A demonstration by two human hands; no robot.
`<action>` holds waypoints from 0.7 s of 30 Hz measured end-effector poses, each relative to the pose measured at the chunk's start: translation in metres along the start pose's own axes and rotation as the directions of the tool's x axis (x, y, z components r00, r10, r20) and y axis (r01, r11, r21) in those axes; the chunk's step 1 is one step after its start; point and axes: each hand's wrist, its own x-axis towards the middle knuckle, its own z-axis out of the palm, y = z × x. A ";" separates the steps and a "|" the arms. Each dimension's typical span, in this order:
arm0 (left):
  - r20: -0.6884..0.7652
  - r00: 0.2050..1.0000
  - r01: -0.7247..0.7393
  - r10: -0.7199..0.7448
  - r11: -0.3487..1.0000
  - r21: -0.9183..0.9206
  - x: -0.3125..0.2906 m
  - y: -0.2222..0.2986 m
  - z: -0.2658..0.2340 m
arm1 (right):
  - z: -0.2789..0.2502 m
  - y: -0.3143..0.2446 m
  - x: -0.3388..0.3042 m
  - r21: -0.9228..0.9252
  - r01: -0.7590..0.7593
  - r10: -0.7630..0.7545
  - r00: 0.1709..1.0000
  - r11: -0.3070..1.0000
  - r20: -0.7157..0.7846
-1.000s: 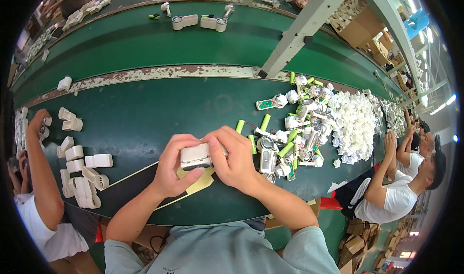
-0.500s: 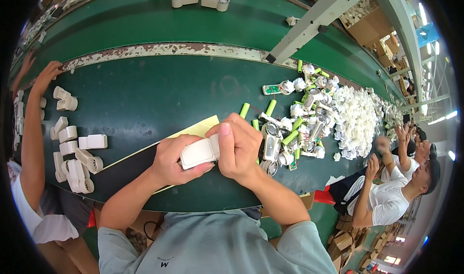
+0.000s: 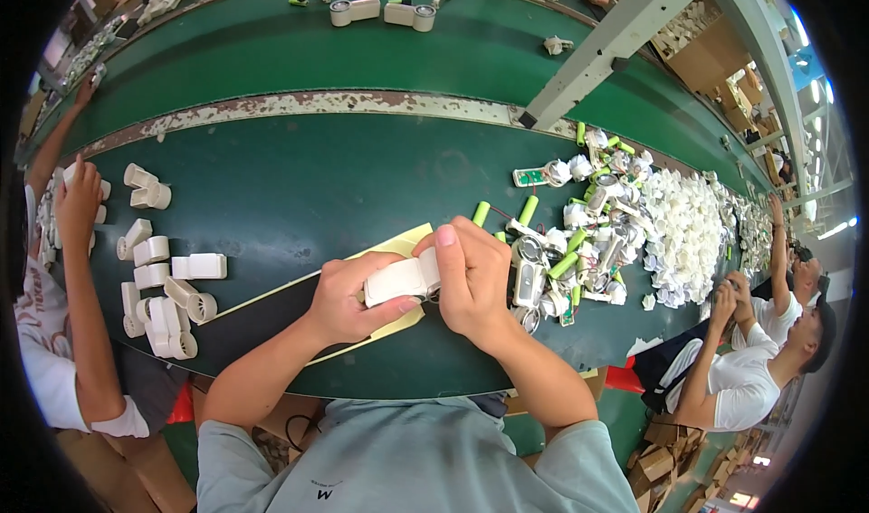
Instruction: The person assembles handheld fans by hand on a production line, fitting internal components and fan blades into a plastic housing, then inserting a battery.
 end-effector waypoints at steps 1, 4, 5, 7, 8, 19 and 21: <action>-0.001 1.000 -0.006 0.006 1.000 0.010 0.000 -0.001 -0.003 | -0.002 -0.002 0.001 -0.024 -0.049 0.050 0.998 0.999 0.031; 0.249 0.858 0.514 -0.450 0.773 -0.372 -0.002 0.000 -0.012 | -0.006 -0.004 0.000 0.031 0.053 -0.055 0.996 0.998 0.065; 0.331 0.811 0.585 -0.483 0.656 -0.477 -0.003 -0.004 -0.015 | -0.018 -0.003 0.000 -0.040 0.146 -0.137 0.975 0.988 0.173; 0.486 0.706 0.705 -0.514 0.453 -0.545 -0.001 -0.010 -0.018 | -0.020 -0.008 0.000 -0.083 0.382 -0.361 0.912 0.921 0.194; 0.533 0.670 0.737 -0.516 0.377 -0.561 0.000 -0.010 -0.017 | -0.020 -0.008 -0.002 -0.058 0.419 -0.393 0.885 0.906 0.251; 0.021 0.983 0.184 -0.183 0.975 -0.129 0.003 -0.003 -0.002 | -0.015 0.009 0.000 -0.034 0.070 -0.067 0.995 0.997 0.079; -0.016 0.985 0.169 -0.173 0.974 -0.153 0.000 -0.005 0.001 | -0.013 0.009 -0.002 -0.015 0.049 -0.048 0.995 0.999 0.084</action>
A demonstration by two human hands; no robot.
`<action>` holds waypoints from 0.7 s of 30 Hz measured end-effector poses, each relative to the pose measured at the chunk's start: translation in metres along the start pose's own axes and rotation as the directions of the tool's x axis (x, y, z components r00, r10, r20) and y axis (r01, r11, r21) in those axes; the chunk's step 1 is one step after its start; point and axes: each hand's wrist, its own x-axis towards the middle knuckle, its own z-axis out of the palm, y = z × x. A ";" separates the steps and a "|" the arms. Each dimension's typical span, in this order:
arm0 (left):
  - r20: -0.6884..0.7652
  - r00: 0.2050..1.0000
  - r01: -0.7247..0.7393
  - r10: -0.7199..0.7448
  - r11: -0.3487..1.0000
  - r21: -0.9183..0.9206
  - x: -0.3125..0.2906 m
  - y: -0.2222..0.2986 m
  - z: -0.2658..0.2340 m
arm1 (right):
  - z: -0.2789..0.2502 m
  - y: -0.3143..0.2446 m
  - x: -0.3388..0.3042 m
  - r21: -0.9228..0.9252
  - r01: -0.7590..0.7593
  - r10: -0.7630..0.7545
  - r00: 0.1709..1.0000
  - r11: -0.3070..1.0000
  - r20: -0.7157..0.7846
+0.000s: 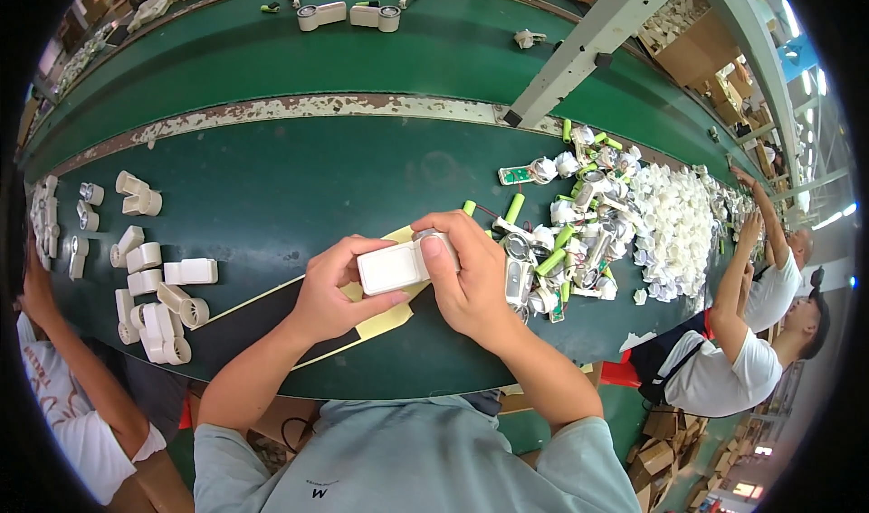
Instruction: The person assembles handheld fans by hand on a production line, fitting internal components and fan blades into a plastic housing, then inserting a battery.
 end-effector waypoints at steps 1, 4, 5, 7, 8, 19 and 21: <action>0.020 1.000 0.002 -0.002 1.000 0.018 0.001 0.000 -0.002 | -0.001 0.001 0.000 -0.006 -0.003 0.003 1.000 1.000 0.003; 0.024 0.999 -0.027 0.027 1.000 0.014 0.004 -0.001 -0.001 | 0.000 0.004 -0.001 0.057 -0.003 0.004 1.000 0.998 -0.017; 0.013 0.998 -0.060 0.060 0.998 -0.006 0.004 -0.002 -0.001 | 0.002 0.004 -0.002 0.066 0.004 -0.002 0.999 0.998 -0.034; 0.023 0.999 -0.045 0.045 0.999 -0.012 0.002 -0.001 -0.001 | 0.003 0.006 -0.003 0.075 0.011 -0.008 0.999 0.997 -0.048; 0.037 0.999 -0.031 0.031 0.999 -0.016 0.002 -0.001 -0.002 | 0.003 0.006 -0.004 0.063 0.002 0.000 0.999 0.998 -0.041; 0.078 0.914 -0.403 0.399 0.862 0.307 -0.001 0.001 0.004 | 0.009 0.001 -0.009 -0.077 0.263 -0.270 0.958 0.962 -0.098; 0.125 0.893 -0.449 0.433 0.836 0.314 -0.002 0.002 0.003 | 0.009 0.000 -0.009 -0.069 0.278 -0.284 0.952 0.958 -0.113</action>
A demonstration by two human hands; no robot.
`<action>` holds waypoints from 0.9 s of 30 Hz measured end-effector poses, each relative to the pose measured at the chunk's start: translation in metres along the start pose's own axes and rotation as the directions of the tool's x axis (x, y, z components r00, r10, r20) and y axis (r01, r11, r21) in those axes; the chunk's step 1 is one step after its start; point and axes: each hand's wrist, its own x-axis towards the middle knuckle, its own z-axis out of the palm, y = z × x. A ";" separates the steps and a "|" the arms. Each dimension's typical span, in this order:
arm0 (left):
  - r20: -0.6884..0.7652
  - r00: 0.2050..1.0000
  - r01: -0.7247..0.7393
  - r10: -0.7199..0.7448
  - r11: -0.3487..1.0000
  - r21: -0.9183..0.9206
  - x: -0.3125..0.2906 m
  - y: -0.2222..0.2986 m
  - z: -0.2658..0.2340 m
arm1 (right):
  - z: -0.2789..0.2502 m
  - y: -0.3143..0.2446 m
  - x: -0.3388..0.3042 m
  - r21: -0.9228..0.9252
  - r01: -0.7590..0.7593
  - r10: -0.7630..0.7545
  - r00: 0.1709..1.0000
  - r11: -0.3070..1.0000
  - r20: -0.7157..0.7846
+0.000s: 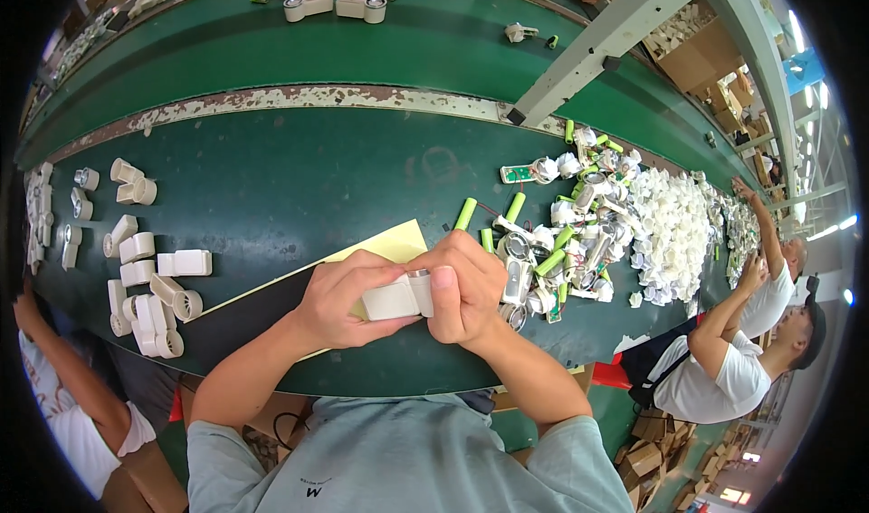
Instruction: The person assembles handheld fans by hand on a production line, fitting internal components and fan blades into a plastic housing, then inserting a battery.
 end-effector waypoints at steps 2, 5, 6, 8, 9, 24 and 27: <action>-0.003 1.000 -0.026 0.026 1.000 0.016 0.001 -0.001 0.000 | -0.001 -0.001 0.001 0.005 0.016 -0.015 1.000 1.000 -0.017; -0.012 0.999 -0.050 0.051 0.998 0.033 0.001 -0.002 0.000 | 0.000 -0.002 0.004 0.003 0.008 -0.008 1.000 1.000 0.008; -0.019 0.999 -0.050 0.051 0.998 0.031 0.001 -0.002 -0.001 | -0.001 -0.002 0.005 0.005 -0.001 0.001 1.000 1.000 0.023; -0.031 0.999 -0.044 0.045 0.999 0.003 0.001 -0.003 -0.003 | -0.004 -0.003 0.008 0.009 -0.002 0.001 0.999 1.000 0.038; -0.041 0.999 -0.034 0.033 0.999 -0.027 0.001 -0.004 -0.004 | -0.006 -0.003 0.011 0.023 -0.013 0.011 0.996 1.000 0.091; -0.253 0.899 0.382 -0.358 0.922 0.055 0.011 -0.023 -0.008 | -0.026 0.046 0.081 -0.055 -0.302 0.294 0.843 0.952 0.450; -0.276 0.887 0.409 -0.371 0.907 0.095 0.007 -0.022 -0.009 | -0.001 0.093 0.092 0.125 -0.542 0.516 0.835 0.831 0.190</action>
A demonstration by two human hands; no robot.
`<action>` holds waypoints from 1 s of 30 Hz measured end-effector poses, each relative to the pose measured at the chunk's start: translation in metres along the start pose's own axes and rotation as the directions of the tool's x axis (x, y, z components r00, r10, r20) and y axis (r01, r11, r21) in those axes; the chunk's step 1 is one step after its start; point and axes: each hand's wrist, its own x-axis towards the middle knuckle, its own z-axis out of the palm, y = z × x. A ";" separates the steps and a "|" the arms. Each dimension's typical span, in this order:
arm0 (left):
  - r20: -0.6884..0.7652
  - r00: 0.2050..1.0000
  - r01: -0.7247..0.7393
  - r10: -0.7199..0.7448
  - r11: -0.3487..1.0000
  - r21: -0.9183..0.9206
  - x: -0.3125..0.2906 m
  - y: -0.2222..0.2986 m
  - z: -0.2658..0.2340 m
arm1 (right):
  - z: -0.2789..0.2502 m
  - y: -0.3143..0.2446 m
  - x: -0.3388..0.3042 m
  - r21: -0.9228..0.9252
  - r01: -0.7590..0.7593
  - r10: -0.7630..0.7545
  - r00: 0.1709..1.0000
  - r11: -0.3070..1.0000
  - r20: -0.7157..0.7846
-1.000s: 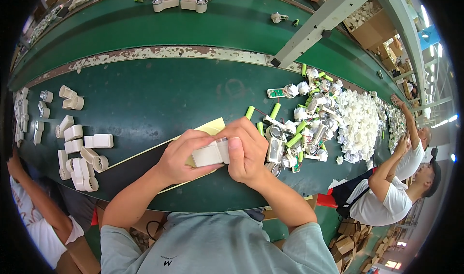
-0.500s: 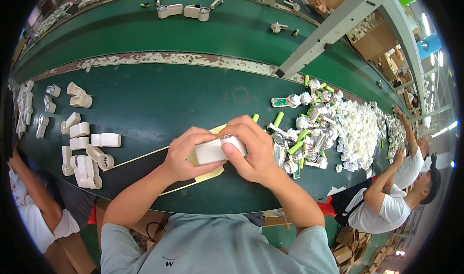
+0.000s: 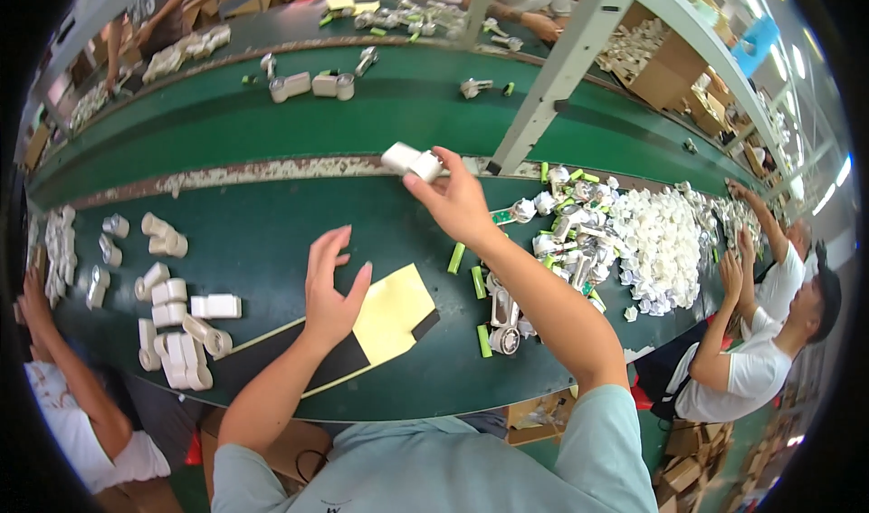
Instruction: The person assembles handheld fans by hand on a production line, fitting internal components and fan blades into a plastic housing, then inserting a battery.
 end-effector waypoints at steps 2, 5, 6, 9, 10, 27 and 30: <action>0.010 1.000 -0.014 0.014 1.000 -0.010 -0.006 -0.003 -0.002 | 0.005 -0.001 -0.007 0.133 -0.022 0.014 0.998 0.991 0.058; 0.026 0.999 -0.031 0.032 0.998 -0.047 -0.005 0.004 -0.004 | -0.014 -0.033 -0.044 -0.116 0.139 -0.105 0.961 0.984 0.257; 0.021 0.999 -0.031 0.032 0.999 -0.044 -0.002 0.006 -0.004 | -0.028 -0.035 -0.052 -0.234 0.242 -0.159 0.933 0.942 0.324; 0.077 0.995 0.063 -0.059 0.997 -0.054 0.006 0.021 -0.015 | -0.072 -0.018 -0.057 -0.487 0.406 -0.300 0.911 0.773 0.283; 0.126 0.989 0.075 -0.072 0.997 -0.016 0.008 0.032 -0.026 | -0.091 -0.010 -0.056 -0.589 0.404 -0.248 0.911 0.700 0.330; 0.361 0.852 -0.013 -0.378 0.675 0.738 -0.014 0.001 -0.238 | -0.096 0.039 0.046 -0.682 0.334 -0.288 0.940 0.651 0.186; 0.249 0.909 0.031 -0.335 0.648 0.761 0.000 0.000 -0.220 | -0.068 0.053 0.124 -0.733 0.191 -0.211 0.975 0.653 0.067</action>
